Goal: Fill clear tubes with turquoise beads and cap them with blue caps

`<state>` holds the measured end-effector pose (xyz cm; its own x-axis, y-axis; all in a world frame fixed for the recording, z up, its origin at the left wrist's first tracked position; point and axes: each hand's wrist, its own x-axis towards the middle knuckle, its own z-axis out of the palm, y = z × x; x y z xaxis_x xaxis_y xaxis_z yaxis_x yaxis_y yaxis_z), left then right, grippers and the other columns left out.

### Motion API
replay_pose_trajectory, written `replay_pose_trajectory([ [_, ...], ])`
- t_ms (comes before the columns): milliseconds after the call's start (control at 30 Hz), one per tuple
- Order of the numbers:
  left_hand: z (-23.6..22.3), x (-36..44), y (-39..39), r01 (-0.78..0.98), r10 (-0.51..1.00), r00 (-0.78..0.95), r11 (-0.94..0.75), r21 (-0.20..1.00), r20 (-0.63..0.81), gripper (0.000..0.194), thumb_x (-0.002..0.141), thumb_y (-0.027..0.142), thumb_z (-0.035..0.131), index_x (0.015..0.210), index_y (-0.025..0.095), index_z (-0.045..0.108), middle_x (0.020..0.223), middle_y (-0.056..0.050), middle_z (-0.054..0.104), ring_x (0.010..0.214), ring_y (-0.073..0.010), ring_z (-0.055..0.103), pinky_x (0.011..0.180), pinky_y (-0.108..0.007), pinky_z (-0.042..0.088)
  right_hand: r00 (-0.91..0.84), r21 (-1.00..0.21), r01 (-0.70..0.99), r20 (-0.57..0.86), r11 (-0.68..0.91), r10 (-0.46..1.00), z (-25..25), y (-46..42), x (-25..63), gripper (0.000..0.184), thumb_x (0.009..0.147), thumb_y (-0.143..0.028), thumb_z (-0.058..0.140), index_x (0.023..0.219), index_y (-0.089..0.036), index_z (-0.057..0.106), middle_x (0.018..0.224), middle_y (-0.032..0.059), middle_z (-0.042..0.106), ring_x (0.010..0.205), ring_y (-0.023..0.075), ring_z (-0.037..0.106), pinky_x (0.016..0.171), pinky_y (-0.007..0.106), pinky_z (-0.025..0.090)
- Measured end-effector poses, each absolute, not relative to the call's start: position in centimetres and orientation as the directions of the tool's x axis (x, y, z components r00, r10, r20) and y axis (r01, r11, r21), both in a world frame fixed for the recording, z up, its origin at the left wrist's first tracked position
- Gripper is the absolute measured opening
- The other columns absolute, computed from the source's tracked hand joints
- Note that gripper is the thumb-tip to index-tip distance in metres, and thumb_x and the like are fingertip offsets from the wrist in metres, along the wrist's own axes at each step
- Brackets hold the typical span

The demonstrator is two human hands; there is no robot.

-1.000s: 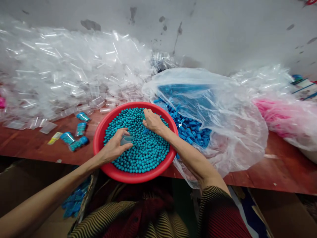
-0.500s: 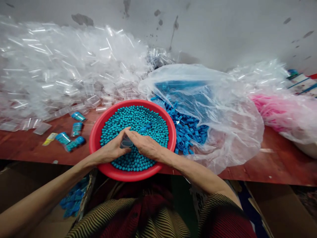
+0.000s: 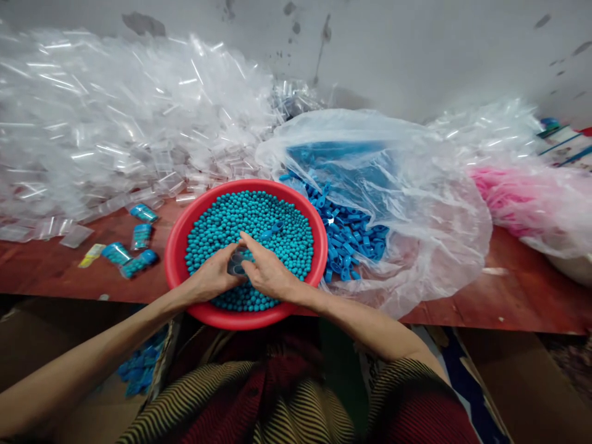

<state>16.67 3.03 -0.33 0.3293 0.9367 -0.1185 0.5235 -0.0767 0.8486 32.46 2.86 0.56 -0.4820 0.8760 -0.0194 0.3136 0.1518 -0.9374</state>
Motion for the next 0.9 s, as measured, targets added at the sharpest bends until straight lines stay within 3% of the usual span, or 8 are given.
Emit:
replay_pose_trajectory([
  [133, 0.6, 17.0, 2.7, 0.518, 0.91, 0.351, 0.007, 0.855, -0.22, 0.048, 0.063, 0.023, 0.06, 0.109, 0.016, 0.049, 0.093, -0.006, 0.064, 0.08, -0.021, 0.062, 0.072, -0.034, 0.05, -0.52, -0.989, 0.144, -0.061, 0.017, 0.852, -0.1, 4.2, 33.4, 0.073, 0.08, -0.011, 0.045, 0.147, -0.019, 0.018, 0.142, 0.015, 0.041, 0.128, 0.0224, 0.046, 0.093, 0.039, 0.049],
  [233, 1.3, 16.6, 2.5, 0.558, 0.915, 0.339, -0.01, 0.83, -0.217, 0.05, 0.065, 0.023, 0.058, 0.113, 0.018, 0.046, 0.092, -0.005, 0.064, 0.081, -0.0205, 0.062, 0.075, -0.034, 0.05, -0.443, -0.943, 0.288, 0.025, 0.169, 0.896, 0.3, 4.4, 34.6, 0.057, 0.083, -0.015, 0.046, 0.139, -0.021, 0.034, 0.132, 0.0132, 0.049, 0.115, 0.0215, 0.055, 0.087, 0.038, 0.051],
  [333, 2.1, 15.1, 2.3, 0.714, 0.941, 0.299, -0.109, 0.692, -0.16, 0.051, 0.067, 0.022, 0.054, 0.118, 0.019, 0.045, 0.096, -0.006, 0.064, 0.087, -0.0228, 0.062, 0.081, -0.037, 0.048, -0.584, -0.696, 0.507, 0.157, 0.509, 0.797, 0.9, 3.3, 35.3, 0.031, 0.087, -0.023, 0.049, 0.116, -0.019, 0.057, 0.115, 0.0122, 0.057, 0.108, 0.0221, 0.055, 0.092, 0.04, 0.046],
  [433, 2.3, 13.1, 2.6, 0.848, 0.959, 0.25, -0.149, 0.509, -0.135, 0.049, 0.068, 0.022, 0.052, 0.117, 0.017, 0.047, 0.105, -0.01, 0.063, 0.096, -0.0266, 0.061, 0.085, -0.039, 0.047, -0.909, -0.457, 0.337, 0.069, 0.823, 0.41, 0.7, 2.3, 34.7, 0.029, 0.088, -0.028, 0.049, 0.116, -0.023, 0.058, 0.117, 0.0109, 0.057, 0.116, 0.0228, 0.049, 0.099, 0.042, 0.04],
  [500, 2.0, 12.2, 3.0, 0.892, 0.959, 0.257, -0.187, 0.411, -0.12, 0.049, 0.068, 0.021, 0.05, 0.117, 0.015, 0.048, 0.109, -0.013, 0.062, 0.1, -0.0292, 0.06, 0.086, -0.04, 0.046, -0.968, -0.352, 0.233, 0.007, 0.906, 0.252, 0.1, 2.6, 33.6, 0.034, 0.091, -0.032, 0.046, 0.123, -0.023, 0.054, 0.126, 0.0118, 0.052, 0.125, 0.0251, 0.041, 0.102, 0.047, 0.036],
  [633, 1.4, 12.2, 4.1, 0.94, 0.938, 0.298, -0.256, 0.225, -0.178, 0.042, 0.07, 0.017, 0.048, 0.112, 0.013, 0.049, 0.103, -0.016, 0.063, 0.101, -0.0308, 0.06, 0.083, -0.038, 0.047, -0.984, -0.173, 0.18, -0.038, 0.968, 0.176, -1.6, 5.1, 32.0, 0.033, 0.088, -0.032, 0.048, 0.119, -0.022, 0.055, 0.134, 0.0131, 0.045, 0.132, 0.0316, 0.031, 0.101, 0.056, 0.032],
  [767, 1.3, 13.2, 5.1, 0.96, 0.903, 0.281, -0.266, 0.089, -0.325, 0.03, 0.074, 0.017, 0.045, 0.103, 0.012, 0.049, 0.102, -0.017, 0.064, 0.095, -0.0303, 0.062, 0.076, -0.036, 0.047, -0.963, -0.097, 0.269, -0.009, 0.958, 0.269, -2.8, 7.5, 32.4, 0.03, 0.085, -0.026, 0.052, 0.113, -0.018, 0.056, 0.134, 0.0151, 0.044, 0.131, 0.0352, 0.031, 0.099, 0.061, 0.029],
  [900, 0.9, 13.9, 6.1, 0.961, 0.879, 0.254, -0.181, 0.211, -0.403, 0.026, 0.072, 0.015, 0.049, 0.098, 0.014, 0.048, 0.099, -0.014, 0.064, 0.091, -0.0273, 0.062, 0.072, -0.032, 0.044, -0.777, -0.286, 0.581, 0.086, 0.762, 0.624, -3.8, 8.9, 33.2, 0.038, 0.087, -0.032, 0.053, 0.122, -0.016, 0.052, 0.136, 0.017, 0.042, 0.127, 0.0311, 0.035, 0.1, 0.053, 0.034],
])
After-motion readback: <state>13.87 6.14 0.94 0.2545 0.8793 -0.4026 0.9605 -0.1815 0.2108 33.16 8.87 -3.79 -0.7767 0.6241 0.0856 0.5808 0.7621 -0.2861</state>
